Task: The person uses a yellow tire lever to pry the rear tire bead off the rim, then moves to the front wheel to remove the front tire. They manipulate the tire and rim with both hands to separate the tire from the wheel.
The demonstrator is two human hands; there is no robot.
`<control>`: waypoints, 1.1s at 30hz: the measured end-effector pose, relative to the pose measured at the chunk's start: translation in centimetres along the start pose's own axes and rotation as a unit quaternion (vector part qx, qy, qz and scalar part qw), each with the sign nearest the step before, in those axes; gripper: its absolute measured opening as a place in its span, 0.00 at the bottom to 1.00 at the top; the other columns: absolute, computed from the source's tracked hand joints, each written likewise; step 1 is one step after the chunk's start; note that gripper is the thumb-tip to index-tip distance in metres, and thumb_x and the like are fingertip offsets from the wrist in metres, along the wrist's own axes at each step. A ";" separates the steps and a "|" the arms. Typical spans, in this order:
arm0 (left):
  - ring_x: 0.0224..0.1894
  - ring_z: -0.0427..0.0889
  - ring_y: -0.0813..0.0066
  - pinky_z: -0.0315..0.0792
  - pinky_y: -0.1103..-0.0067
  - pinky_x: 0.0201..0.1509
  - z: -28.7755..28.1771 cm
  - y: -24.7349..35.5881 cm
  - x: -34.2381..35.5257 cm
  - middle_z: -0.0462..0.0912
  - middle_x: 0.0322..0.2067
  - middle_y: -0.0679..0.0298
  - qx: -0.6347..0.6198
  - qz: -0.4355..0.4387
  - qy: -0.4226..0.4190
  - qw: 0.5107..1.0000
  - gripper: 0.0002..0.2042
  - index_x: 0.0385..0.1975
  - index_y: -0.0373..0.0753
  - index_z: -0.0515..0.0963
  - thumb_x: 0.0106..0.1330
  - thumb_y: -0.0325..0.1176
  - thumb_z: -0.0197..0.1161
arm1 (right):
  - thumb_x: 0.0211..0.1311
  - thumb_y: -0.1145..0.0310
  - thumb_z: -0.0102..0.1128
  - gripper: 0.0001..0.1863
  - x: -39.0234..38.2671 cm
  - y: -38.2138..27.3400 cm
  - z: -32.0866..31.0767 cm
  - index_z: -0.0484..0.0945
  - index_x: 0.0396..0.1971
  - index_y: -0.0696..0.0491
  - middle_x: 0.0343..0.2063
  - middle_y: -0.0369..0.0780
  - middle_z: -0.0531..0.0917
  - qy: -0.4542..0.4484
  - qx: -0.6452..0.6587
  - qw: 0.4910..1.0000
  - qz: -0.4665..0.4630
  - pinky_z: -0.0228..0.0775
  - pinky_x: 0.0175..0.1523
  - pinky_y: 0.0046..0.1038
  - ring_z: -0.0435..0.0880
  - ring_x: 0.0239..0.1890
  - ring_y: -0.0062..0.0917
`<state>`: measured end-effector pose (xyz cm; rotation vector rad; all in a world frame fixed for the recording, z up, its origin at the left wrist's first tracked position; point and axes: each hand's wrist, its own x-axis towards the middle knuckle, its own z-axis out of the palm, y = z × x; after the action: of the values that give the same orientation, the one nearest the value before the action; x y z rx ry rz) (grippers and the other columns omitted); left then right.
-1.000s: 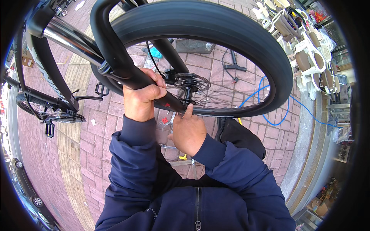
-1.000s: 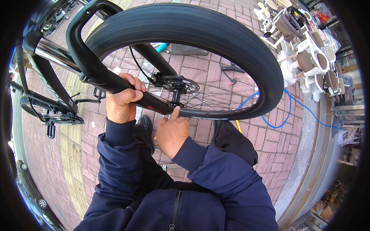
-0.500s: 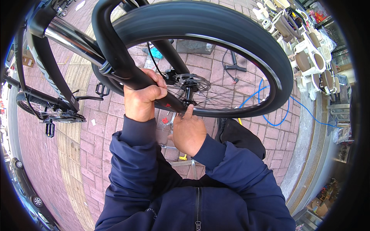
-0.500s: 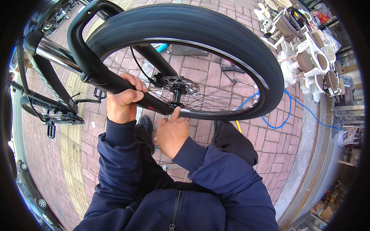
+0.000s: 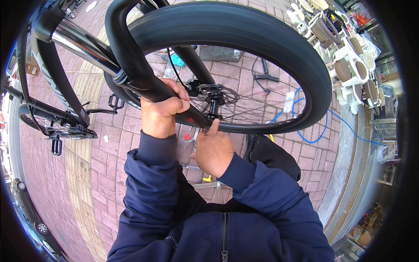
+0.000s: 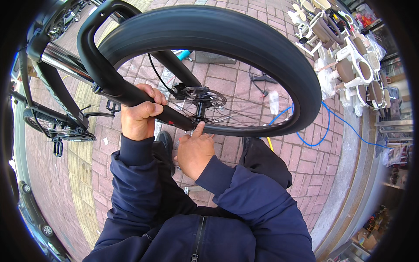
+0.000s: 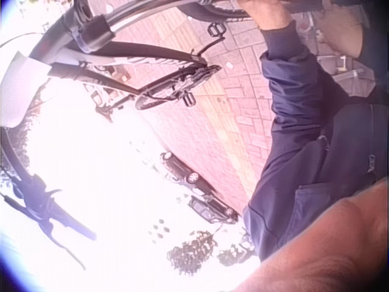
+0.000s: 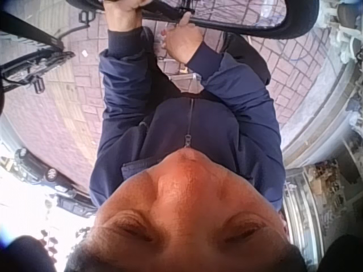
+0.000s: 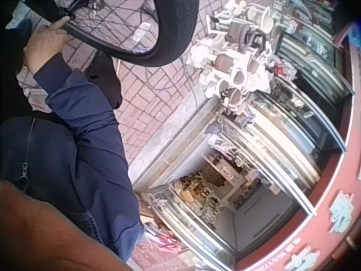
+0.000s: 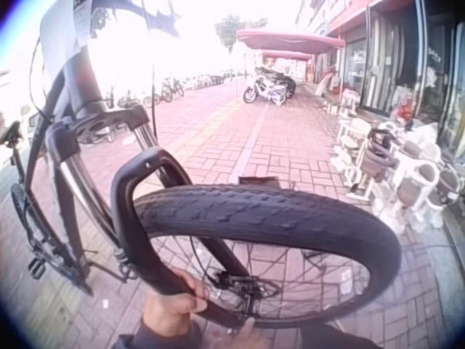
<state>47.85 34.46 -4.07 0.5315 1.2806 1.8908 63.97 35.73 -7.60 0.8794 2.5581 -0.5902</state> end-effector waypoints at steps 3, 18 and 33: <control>0.35 0.78 0.61 0.74 0.67 0.51 0.0 0.0 0.0 0.76 0.27 0.59 -0.001 -0.004 0.000 1.000 0.17 0.34 0.35 0.75 0.41 0.16 0.64 | 0.56 0.43 0.75 0.39 -0.1 0.0 0.0 0.80 0.55 0.63 0.65 0.76 0.68 0.015 -0.015 1.000 -0.006 0.80 0.57 0.45 0.86 0.51 0.56; 0.36 0.78 0.61 0.74 0.67 0.50 -0.1 0.0 0.0 0.77 0.27 0.58 0.002 -0.002 -0.004 1.000 0.17 0.35 0.35 0.75 0.42 0.16 0.63 | 0.55 0.42 0.75 0.38 -0.1 -0.1 -0.1 0.81 0.53 0.61 0.67 0.74 0.66 0.001 -0.006 1.000 0.005 0.78 0.62 0.48 0.84 0.56 0.59; 0.36 0.78 0.61 0.74 0.66 0.50 0.0 0.0 -0.1 0.76 0.27 0.59 -0.002 -0.003 0.003 1.000 0.17 0.35 0.35 0.75 0.41 0.16 0.63 | 0.56 0.43 0.74 0.38 0.1 -0.1 0.1 0.81 0.54 0.61 0.67 0.75 0.66 -0.004 -0.004 1.000 0.005 0.76 0.64 0.50 0.84 0.56 0.59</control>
<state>47.89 34.42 -4.04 0.5202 1.2803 1.8901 63.87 35.61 -7.68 0.8852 2.5462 -0.5801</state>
